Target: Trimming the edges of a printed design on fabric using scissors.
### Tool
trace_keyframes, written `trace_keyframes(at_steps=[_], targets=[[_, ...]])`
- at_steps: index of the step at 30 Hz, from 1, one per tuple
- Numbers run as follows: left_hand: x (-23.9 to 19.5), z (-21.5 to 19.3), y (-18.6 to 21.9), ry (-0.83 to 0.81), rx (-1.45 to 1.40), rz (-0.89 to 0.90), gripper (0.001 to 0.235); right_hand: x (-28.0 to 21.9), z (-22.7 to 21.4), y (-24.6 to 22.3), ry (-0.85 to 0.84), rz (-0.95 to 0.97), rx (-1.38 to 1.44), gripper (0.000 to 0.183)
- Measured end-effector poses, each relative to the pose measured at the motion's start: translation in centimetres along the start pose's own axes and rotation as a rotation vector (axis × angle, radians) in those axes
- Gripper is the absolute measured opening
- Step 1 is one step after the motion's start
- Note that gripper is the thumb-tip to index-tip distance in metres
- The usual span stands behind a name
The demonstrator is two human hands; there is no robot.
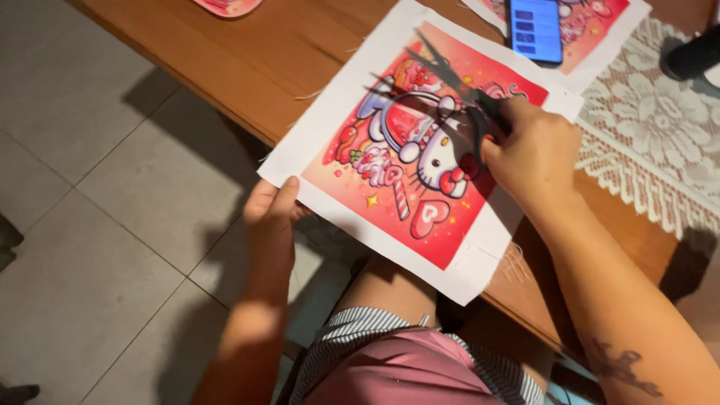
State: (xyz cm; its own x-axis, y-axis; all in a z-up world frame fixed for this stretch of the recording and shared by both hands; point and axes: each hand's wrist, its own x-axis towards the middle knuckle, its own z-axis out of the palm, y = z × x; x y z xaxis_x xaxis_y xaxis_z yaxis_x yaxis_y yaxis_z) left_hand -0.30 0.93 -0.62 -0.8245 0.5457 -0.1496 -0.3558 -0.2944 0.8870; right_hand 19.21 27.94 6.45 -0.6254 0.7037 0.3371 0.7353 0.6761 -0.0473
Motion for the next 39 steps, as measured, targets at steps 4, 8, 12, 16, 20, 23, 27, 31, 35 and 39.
trace_keyframes(at_steps=[4,8,12,16,20,23,27,31,35,39], targets=[[-0.7,0.7,0.4,0.035,-0.025,0.049,0.039,-0.3,1.5,1.1,0.133,-0.134,-0.022,0.035],[-1.0,-3.0,-0.9,0.052,0.491,-0.047,0.051,-0.2,1.8,1.5,0.146,-0.235,0.056,0.038],[-1.5,-7.0,-3.8,-0.33,0.327,-0.189,0.041,0.6,3.0,1.7,0.126,-0.232,0.103,0.046],[-1.8,-5.2,-3.8,-0.311,0.078,-0.238,0.036,1.3,1.2,0.6,0.019,-0.418,0.276,0.053],[-3.2,-3.2,-3.2,-0.249,0.485,-0.235,0.036,2.8,0.3,0.5,-0.054,-0.575,0.436,0.061],[-4.4,-3.2,-5.7,-0.265,0.384,-0.269,0.035,2.8,-0.1,1.6,-0.032,-0.547,0.395,0.05],[-7.1,-2.8,-8.0,-0.341,0.32,-0.292,0.034,2.8,-1.1,3.2,-0.097,-0.516,0.384,0.047],[-9.6,0.3,-8.0,-0.359,0.441,-0.336,0.052,3.9,-0.6,3.7,-0.141,-0.561,0.372,0.041],[-11.5,4.2,-6.4,-0.286,0.524,-0.477,0.066,5.3,0.1,3.4,-0.111,-0.643,0.411,0.042],[-11.6,3.9,-7.2,-0.356,0.614,-0.407,0.052,6.0,-3.1,3.9,-0.208,-0.523,0.525,0.058]])
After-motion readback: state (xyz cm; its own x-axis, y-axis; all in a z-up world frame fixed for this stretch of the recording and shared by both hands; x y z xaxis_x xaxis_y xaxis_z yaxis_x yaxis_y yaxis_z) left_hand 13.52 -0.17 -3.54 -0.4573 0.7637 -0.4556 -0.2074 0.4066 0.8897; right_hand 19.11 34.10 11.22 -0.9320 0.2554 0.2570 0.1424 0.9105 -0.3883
